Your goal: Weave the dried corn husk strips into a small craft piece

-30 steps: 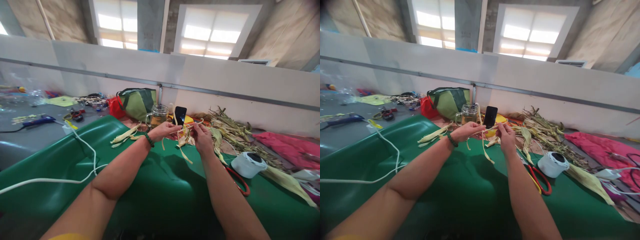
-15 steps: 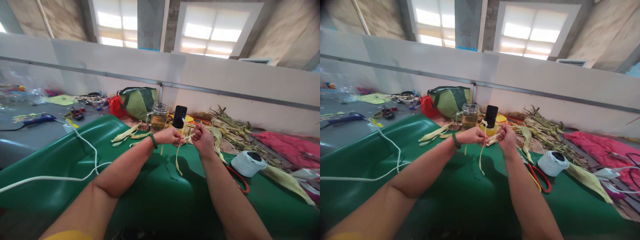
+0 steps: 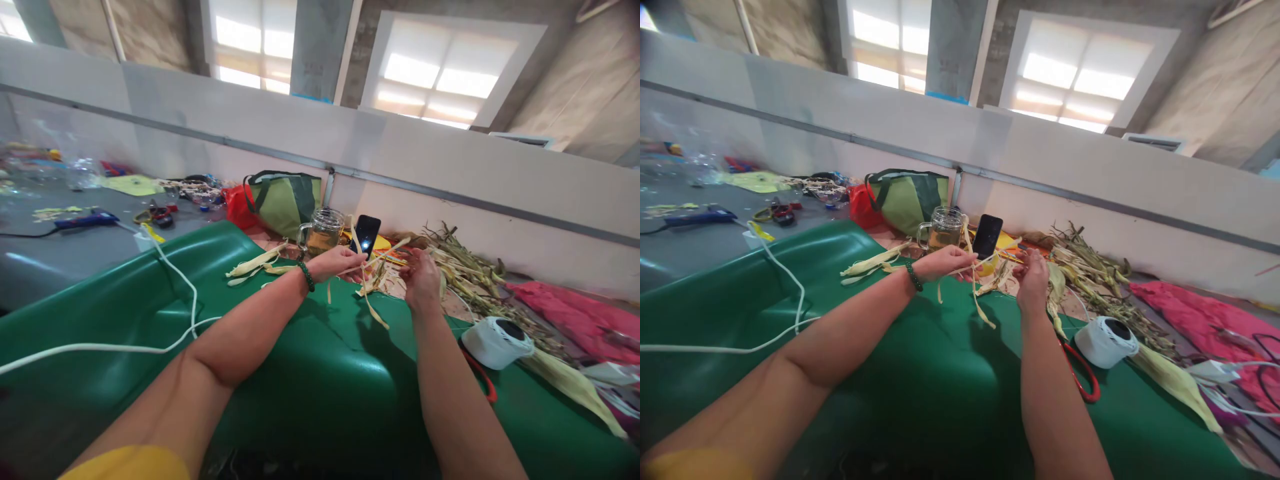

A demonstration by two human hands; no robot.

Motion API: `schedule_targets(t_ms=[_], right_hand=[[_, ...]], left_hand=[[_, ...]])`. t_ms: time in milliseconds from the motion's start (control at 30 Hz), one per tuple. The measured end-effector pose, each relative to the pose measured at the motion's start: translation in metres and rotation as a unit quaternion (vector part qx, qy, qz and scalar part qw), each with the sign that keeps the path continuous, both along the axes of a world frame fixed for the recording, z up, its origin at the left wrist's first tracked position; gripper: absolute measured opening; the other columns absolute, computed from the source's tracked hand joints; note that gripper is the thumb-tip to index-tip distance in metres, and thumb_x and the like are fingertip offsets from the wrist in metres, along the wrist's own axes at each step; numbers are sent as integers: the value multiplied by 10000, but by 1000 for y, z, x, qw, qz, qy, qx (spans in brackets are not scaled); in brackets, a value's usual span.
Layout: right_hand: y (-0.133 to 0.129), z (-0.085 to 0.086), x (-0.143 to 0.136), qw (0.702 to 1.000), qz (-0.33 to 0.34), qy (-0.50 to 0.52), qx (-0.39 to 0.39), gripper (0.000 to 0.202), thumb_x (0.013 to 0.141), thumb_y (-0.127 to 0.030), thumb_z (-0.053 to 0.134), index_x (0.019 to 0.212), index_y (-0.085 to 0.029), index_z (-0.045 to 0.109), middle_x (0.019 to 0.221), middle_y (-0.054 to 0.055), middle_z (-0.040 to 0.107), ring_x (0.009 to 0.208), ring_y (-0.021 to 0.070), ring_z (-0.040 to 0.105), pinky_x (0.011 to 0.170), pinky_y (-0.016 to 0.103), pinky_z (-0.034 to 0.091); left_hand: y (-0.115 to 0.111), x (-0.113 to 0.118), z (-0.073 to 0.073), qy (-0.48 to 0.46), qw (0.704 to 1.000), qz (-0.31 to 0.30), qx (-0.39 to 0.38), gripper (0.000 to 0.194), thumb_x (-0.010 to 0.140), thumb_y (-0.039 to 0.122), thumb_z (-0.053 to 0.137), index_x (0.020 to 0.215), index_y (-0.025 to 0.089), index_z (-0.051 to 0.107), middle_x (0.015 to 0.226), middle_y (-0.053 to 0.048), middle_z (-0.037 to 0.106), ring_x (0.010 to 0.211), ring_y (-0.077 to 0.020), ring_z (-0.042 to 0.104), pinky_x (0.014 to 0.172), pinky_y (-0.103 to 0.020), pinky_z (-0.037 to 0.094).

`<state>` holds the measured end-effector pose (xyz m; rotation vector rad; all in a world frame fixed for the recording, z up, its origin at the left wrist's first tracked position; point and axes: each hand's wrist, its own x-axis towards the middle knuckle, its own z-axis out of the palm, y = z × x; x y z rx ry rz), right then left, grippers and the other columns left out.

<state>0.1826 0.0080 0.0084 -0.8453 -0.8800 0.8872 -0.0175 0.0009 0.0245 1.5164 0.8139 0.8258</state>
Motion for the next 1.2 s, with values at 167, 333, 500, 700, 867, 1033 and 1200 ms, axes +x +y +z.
schedule_targets(t_ms=[167, 333, 500, 700, 867, 1033, 1200], right_hand=[[-14, -2, -14, 959, 154, -234, -44, 606, 632, -767, 603, 544, -168, 624, 484, 36, 623, 390, 100, 494, 386, 218, 382], [-31, 1, -31, 889, 264, -374, 8, 467, 643, -648, 694, 575, -186, 684, 516, 1, 622, 462, 112, 506, 463, 238, 401], [-34, 0, -37, 861, 209, -455, 91, 432, 766, -530, 617, 506, -185, 605, 419, -39, 458, 424, 85, 374, 453, 237, 293], [-34, -5, -41, 832, 148, -517, 135, 396, 784, -413, 566, 465, -186, 508, 445, -35, 431, 447, 91, 366, 481, 252, 262], [-31, -7, -39, 840, 160, -506, 112, 377, 783, -411, 524, 480, -188, 532, 417, -46, 370, 422, 87, 324, 462, 251, 242], [-29, -10, -39, 823, 158, -533, 118, 413, 791, -444, 520, 474, -185, 468, 449, -32, 401, 459, 91, 361, 477, 244, 262], [-27, -9, -34, 811, 195, -545, 80, 440, 812, -515, 504, 527, -179, 511, 471, -23, 433, 466, 93, 372, 468, 239, 279]], left_hand=[[-1, -4, 10, -48, 995, 32, -78, 571, 822, 621, 526, 763, 78, 691, 630, -78, 683, 487, -101, 590, 501, -207, 455], [-3, -9, 10, -33, 999, 31, 13, 341, 640, 363, 808, 768, 67, 697, 604, -34, 666, 528, -71, 594, 549, -168, 464], [2, -9, 6, -31, 998, 41, 36, 279, 602, 279, 830, 697, 67, 676, 546, -16, 645, 488, -67, 586, 529, -166, 477], [9, -14, 2, -23, 998, 51, 9, 253, 614, 244, 827, 673, 59, 666, 557, -42, 662, 490, -77, 598, 543, -186, 489], [9, -16, 2, -33, 998, 50, -7, 266, 652, 286, 806, 694, 65, 664, 573, -44, 672, 520, -92, 619, 583, -213, 498], [12, -23, 3, 3, 1000, 20, -21, 393, 564, 373, 849, 693, 56, 656, 581, -54, 680, 552, -108, 634, 634, -236, 506], [12, -29, 8, 7, 999, -17, -43, 577, 624, 626, 724, 761, 68, 661, 670, -97, 713, 627, -149, 668, 669, -267, 509]])
